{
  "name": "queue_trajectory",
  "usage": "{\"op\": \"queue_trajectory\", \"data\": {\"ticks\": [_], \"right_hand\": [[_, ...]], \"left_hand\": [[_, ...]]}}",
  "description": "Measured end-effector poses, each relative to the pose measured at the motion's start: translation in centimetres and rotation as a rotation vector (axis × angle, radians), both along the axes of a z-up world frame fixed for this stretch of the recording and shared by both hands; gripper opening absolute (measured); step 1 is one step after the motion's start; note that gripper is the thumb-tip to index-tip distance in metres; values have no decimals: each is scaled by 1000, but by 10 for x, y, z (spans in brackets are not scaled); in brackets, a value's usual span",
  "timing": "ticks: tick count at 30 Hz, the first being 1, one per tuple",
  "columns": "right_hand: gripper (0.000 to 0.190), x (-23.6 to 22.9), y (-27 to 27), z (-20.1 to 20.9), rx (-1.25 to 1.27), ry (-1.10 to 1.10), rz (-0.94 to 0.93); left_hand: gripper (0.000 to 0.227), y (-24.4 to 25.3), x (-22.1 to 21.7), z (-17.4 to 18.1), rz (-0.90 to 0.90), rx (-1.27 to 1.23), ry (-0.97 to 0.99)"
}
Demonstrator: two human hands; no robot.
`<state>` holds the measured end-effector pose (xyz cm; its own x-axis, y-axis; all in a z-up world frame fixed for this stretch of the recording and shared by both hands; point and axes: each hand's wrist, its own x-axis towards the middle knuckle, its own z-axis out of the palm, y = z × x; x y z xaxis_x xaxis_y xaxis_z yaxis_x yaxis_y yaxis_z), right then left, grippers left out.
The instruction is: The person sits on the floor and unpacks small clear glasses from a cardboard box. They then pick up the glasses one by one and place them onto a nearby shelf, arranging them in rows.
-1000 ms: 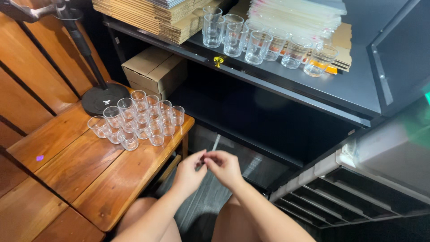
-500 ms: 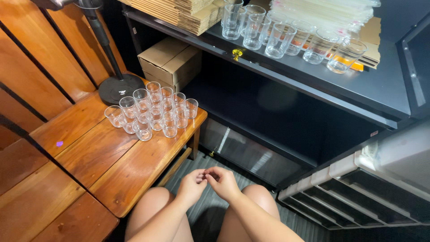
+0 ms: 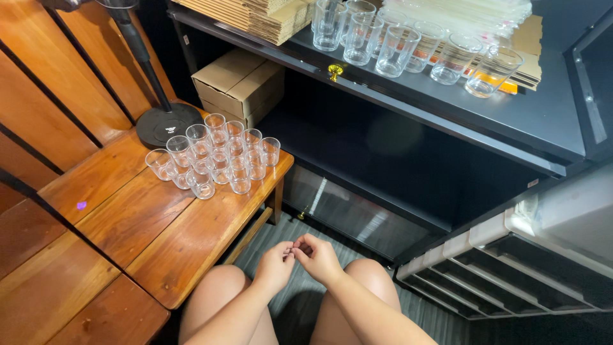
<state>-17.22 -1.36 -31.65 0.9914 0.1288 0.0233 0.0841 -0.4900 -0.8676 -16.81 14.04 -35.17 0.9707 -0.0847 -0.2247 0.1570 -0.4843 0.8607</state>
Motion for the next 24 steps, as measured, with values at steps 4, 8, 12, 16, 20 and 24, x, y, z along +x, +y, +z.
{"op": "queue_trajectory", "data": {"ticks": [4, 8, 12, 16, 20, 24], "right_hand": [[7, 0, 1, -4, 31, -41, -19], [9, -3, 4, -2, 31, -88, -24], [11, 0, 4, -14, -6, -122, -3], [11, 6, 3, -31, -6, -117, -67], [5, 3, 6, -14, -19, -154, -46], [4, 2, 9, -17, -32, -157, -45]], "left_hand": [[33, 2, 5, -8, 33, 31, -33], [29, 5, 0, 9, 30, 36, -65], [25, 7, -1, 12, 48, 22, -56], [19, 8, -2, 17, 111, -58, -45], [21, 8, 1, 12, 138, -125, -1], [26, 9, 2, 13, 93, -159, 32]]}}
